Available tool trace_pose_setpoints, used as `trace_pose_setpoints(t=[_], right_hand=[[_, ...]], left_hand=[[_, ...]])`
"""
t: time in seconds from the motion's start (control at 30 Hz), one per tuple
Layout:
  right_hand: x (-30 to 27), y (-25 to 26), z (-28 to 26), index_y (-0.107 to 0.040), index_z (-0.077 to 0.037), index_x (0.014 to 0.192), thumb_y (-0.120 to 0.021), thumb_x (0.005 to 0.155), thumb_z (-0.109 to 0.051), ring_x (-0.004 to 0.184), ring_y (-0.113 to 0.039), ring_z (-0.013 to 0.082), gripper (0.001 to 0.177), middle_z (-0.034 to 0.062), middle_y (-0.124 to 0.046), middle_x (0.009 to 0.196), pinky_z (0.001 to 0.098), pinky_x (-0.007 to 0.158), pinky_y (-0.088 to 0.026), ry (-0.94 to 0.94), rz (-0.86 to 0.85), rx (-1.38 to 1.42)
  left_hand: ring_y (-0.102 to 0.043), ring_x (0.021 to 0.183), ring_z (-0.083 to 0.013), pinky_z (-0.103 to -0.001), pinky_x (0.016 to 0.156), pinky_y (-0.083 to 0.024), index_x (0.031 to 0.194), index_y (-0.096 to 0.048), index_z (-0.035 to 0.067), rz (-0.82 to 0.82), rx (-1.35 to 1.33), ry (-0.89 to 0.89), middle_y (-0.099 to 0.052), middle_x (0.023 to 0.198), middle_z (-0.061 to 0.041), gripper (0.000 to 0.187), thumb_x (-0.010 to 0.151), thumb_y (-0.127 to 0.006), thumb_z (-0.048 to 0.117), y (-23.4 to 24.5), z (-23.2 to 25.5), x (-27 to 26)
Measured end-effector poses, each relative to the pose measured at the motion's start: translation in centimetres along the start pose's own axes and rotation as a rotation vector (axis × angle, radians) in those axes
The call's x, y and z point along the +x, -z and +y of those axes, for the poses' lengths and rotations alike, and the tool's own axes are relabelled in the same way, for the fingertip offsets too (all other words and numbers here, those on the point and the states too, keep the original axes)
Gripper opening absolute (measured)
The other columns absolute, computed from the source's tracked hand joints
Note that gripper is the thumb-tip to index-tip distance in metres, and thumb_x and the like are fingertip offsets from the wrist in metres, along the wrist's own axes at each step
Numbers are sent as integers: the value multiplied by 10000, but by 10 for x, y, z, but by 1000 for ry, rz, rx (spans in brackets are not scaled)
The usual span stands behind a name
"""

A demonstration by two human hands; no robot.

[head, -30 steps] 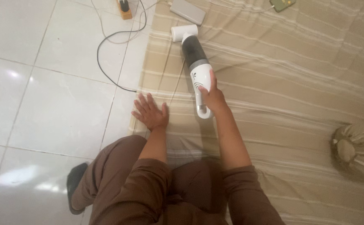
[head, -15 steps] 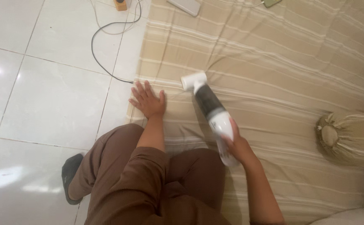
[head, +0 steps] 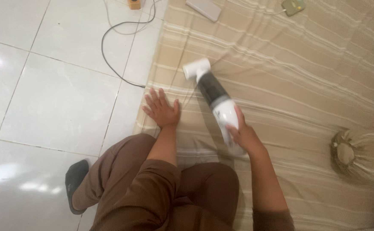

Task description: The person vacuums a bed sheet using a handheld vacuum cleaner while holding the sheet down by hand, moves pillows on the bed, and vacuums the remaining surface.

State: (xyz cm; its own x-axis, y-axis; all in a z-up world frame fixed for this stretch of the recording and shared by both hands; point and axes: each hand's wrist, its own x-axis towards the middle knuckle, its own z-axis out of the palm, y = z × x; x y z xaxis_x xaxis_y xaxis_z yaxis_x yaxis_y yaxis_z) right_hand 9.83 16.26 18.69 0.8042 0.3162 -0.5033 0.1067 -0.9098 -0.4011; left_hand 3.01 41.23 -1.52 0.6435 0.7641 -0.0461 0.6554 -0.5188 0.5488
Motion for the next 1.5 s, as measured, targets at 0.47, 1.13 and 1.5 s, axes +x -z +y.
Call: trace_pose_setpoints(t=[0.47, 1.13, 1.5], right_hand=[[169, -38, -138, -125, -347, 1627, -672, 962, -356, 1093, -677, 486, 861, 289, -701, 1204, 526, 929, -522, 245, 160, -29], [-167, 12, 17, -114, -305, 1633, -605, 913, -404, 776, -760, 350, 878, 272, -714, 1161, 465, 779, -575, -246, -52, -12], [-39, -14, -37, -87, -299, 1644, -601, 943, -434, 1263, -593, 471, 879, 333, -593, 1344, 494, 1062, -457, -62, -36, -78]], left_hand=[[17, 1589, -382, -679, 1217, 50, 1639, -249, 201, -16, 11, 14, -66, 1731, -105, 838, 956, -474, 631, -14, -6, -1], [-586, 1233, -375, -468, 1032, -475, 1355, -574, 122, -209, -313, 70, -646, 1340, -144, 585, 906, -650, 490, 11, -73, 84], [-654, 899, -411, -481, 793, -516, 976, -658, 50, -384, -275, -72, -719, 929, -203, 289, 935, -663, 336, 19, -138, 96]])
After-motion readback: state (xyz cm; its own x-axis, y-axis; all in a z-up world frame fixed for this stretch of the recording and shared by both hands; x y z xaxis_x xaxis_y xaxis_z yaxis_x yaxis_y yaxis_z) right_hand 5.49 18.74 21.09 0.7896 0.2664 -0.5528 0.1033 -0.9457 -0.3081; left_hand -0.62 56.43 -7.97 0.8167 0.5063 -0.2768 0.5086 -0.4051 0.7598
